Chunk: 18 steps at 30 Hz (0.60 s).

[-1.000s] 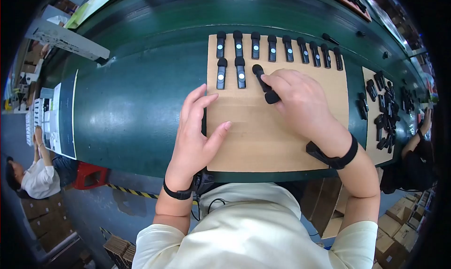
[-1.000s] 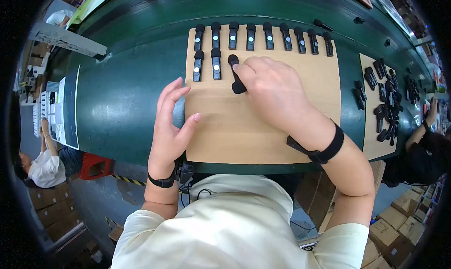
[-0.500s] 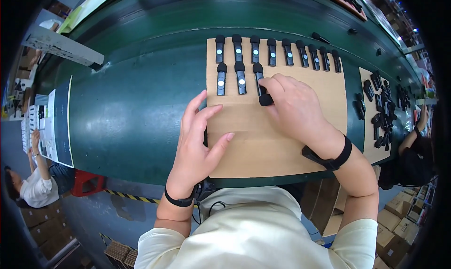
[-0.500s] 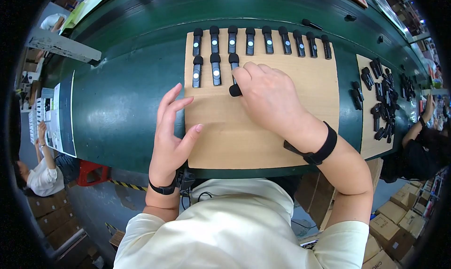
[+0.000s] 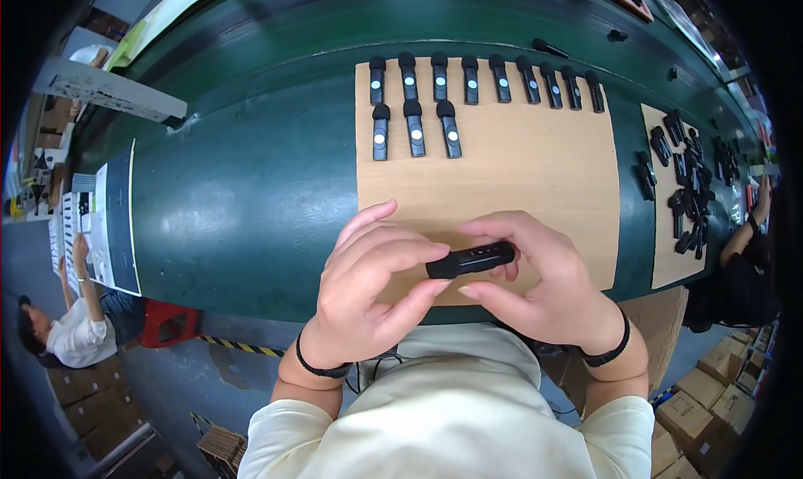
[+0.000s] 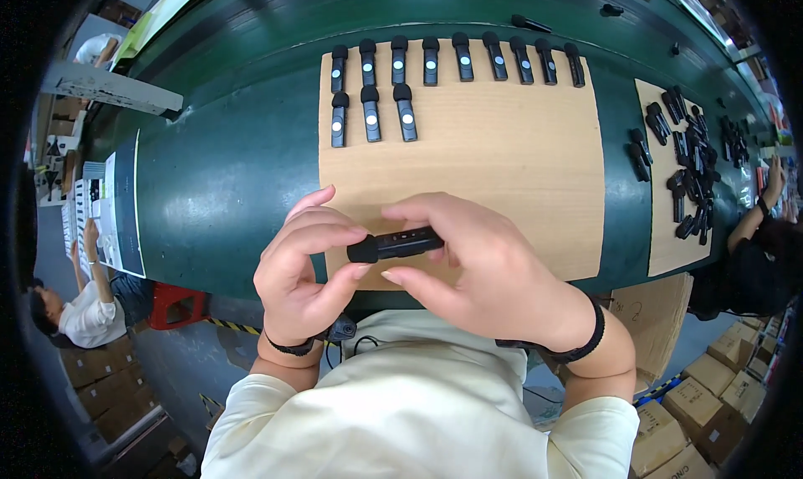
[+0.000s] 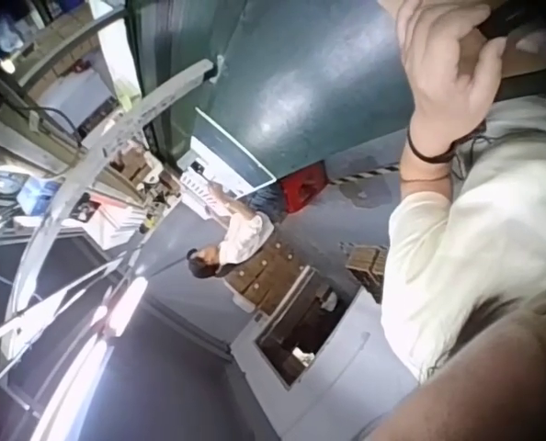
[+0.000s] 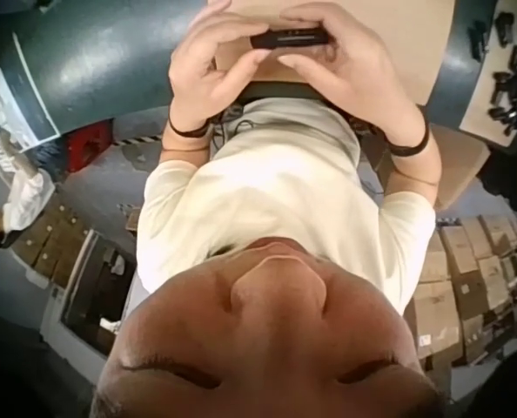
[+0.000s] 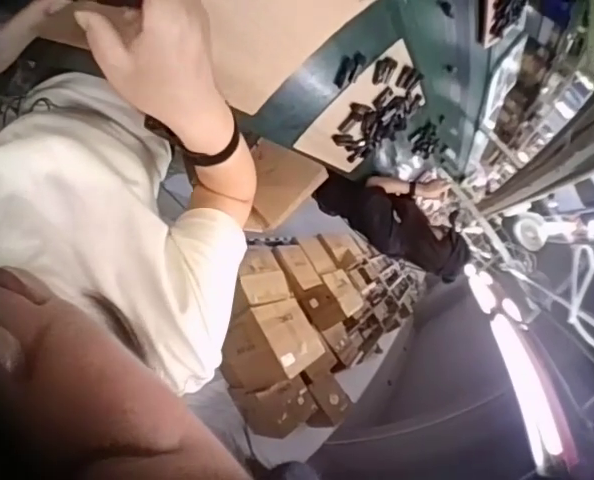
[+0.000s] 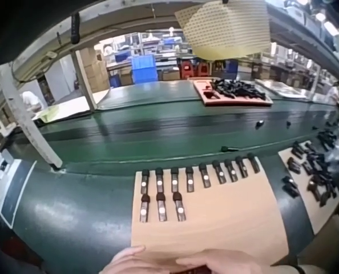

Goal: The person places a cardboard sheet on the table, picks up a microphone, and presses its buttons before placing it onto the cardboard. This process is repeated for several microphones, which are arranged in rows on the sheet.

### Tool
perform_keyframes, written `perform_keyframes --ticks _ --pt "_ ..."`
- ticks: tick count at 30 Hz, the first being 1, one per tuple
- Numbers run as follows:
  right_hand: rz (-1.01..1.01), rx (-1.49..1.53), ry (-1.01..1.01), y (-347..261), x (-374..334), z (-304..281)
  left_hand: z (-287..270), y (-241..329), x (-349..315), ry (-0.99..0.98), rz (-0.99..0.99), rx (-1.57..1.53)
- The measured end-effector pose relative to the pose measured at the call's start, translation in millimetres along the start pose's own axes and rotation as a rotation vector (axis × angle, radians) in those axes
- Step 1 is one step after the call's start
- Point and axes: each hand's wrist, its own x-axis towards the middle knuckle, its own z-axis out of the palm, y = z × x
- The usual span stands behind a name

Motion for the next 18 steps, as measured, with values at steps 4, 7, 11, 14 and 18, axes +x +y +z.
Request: perform_keyframes --ticks 4,7,11,14,18 --pt "-0.023 0.119 0.019 15.1 -14.8 -2.5 9.8 6.7 1.2 -0.012 -0.026 -0.034" --pt "-0.116 0.123 0.075 22.4 -22.1 2.1 14.2 16.1 7.1 -0.064 -0.030 -0.006" --pt "-0.235 0.095 0.195 25.1 -27.3 7.5 19.5 20.5 7.3 -0.091 -0.016 0.030" --pt "-0.306 0.030 0.254 27.1 -30.5 8.5 22.3 23.9 7.7 -0.093 -0.010 0.042" --pt "-0.367 -0.011 0.293 29.6 -34.0 9.3 25.3 27.7 7.9 -0.095 -0.012 0.046"
